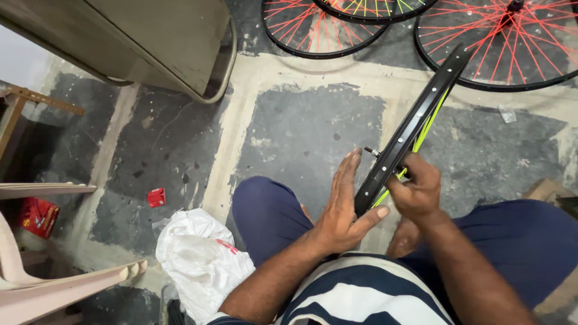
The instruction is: The person sits on the floor and assembles a bicycle wheel by threading neon green spokes through the rim and tightening them by hand. The person works on a single wheel while other completed wheels with red spokes are visible in the background.
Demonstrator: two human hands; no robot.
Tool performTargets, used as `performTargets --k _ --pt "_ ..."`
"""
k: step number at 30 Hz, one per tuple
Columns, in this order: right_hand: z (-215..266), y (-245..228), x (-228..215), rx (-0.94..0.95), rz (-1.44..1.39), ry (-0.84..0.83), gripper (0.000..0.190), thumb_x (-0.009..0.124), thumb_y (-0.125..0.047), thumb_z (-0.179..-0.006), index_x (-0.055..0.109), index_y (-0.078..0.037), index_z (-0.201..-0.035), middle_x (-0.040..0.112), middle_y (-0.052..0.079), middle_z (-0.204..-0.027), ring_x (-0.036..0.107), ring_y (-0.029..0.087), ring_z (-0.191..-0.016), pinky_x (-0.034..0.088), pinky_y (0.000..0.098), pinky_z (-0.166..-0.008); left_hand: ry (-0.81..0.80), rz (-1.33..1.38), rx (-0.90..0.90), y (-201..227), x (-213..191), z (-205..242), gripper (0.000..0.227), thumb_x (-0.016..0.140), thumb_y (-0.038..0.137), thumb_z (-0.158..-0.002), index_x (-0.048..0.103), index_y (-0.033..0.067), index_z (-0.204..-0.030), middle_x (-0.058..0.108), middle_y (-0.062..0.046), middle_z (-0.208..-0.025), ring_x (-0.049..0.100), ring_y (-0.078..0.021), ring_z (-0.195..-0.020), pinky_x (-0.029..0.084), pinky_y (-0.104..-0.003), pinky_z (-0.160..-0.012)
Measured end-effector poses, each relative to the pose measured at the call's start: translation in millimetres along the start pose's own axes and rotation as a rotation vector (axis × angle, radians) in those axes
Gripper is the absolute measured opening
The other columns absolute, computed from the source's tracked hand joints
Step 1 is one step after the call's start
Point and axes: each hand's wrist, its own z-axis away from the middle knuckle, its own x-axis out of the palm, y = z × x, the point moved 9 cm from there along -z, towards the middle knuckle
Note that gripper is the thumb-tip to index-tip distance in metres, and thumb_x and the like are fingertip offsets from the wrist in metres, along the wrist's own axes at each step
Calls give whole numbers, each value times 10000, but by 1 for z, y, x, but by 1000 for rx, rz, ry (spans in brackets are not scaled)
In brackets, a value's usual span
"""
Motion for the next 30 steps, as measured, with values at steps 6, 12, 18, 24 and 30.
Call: performTargets --k 6,12,18,24,30 --pt "-1 21 17 291 -709 -355 376 639 -146 -963 639 -11 -1314 694 71 -1250 628 175 -1186 483 298 -1038 -12 0 -6 1 2 1 968 667 367 -999 102 -97 -1633 188 -332 -1717 187 -490 -1630 158 -565 -1343" --pt "-24 -23 4 105 -311 -460 429 748 -158 -805 692 -27 -1210 742 34 -1057 719 182 -961 555 336 -882 5 -5 -8 2 0 0 966 669 368 -1001 105 -96 -1633 193 -333 -1713 194 -485 -1626 167 -559 -1338" --pt "-5 -83 -5 -445 391 233 346 925 -187 -735 619 -36 -796 627 108 -744 592 317 -720 429 430 -775 25 -4 -24 -1 -1 2 951 674 362 -996 130 -90 -1632 224 -318 -1713 226 -469 -1625 196 -534 -1342" --pt "2 -11 4 -31 -398 -89 247 735 -134 -868 656 -17 -1070 683 55 -982 645 159 -899 516 286 -819 -36 90 -33 4 -7 -15 1006 700 412 -963 141 -86 -1636 257 -322 -1689 272 -446 -1607 251 -509 -1318" --pt "1 46 25 114 -642 -176 56 685 -21 -1053 700 0 -1103 680 88 -1000 632 151 -968 520 285 -877 -123 277 -133 -12 -4 -108 1024 711 339 -825 192 -14 -1633 482 -281 -1544 535 -375 -1393 424 -420 -1147"
